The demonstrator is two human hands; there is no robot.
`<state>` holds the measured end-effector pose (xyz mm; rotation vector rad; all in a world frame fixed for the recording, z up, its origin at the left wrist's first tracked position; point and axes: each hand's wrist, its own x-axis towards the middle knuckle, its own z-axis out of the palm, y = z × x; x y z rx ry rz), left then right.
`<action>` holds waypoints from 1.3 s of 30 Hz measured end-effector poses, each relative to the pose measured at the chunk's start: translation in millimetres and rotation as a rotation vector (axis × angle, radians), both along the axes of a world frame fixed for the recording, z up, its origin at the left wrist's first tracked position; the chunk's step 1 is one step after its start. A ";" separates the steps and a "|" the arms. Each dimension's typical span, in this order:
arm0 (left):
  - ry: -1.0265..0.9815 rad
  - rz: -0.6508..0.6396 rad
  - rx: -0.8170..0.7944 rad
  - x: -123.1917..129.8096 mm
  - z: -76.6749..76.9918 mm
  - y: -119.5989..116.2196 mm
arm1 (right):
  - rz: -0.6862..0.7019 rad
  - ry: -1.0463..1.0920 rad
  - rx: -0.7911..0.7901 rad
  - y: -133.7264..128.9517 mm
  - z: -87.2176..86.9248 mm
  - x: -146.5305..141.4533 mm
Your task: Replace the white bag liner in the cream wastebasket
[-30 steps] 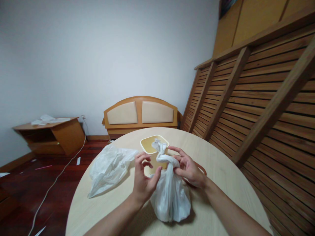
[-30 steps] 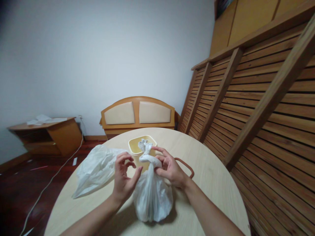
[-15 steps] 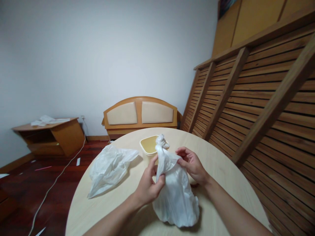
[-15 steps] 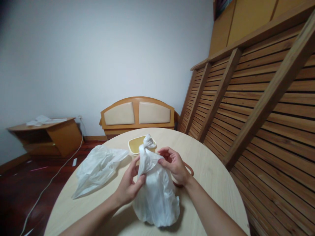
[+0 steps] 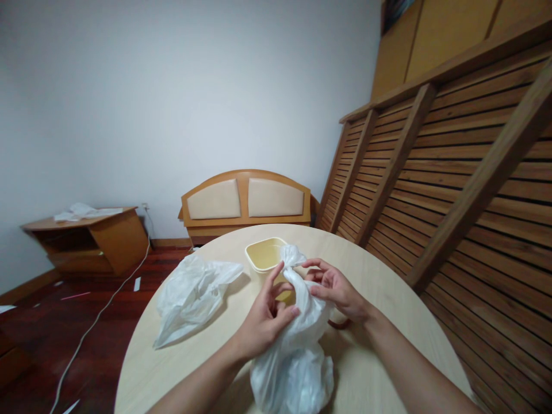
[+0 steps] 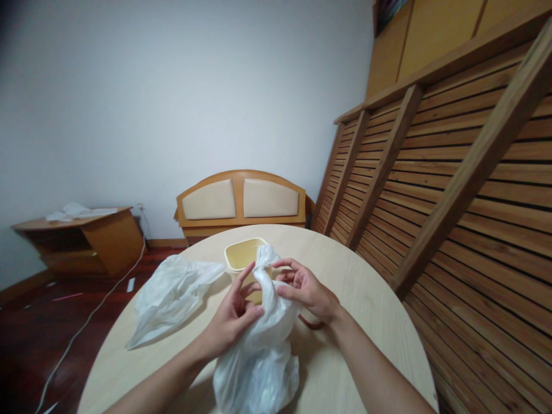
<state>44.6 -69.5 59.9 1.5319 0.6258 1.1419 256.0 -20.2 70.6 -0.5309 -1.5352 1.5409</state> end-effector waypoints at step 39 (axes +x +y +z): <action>-0.114 0.220 0.129 -12.7 16.5 2.1 | -0.079 -0.033 0.026 -10.0 3.1 -12.4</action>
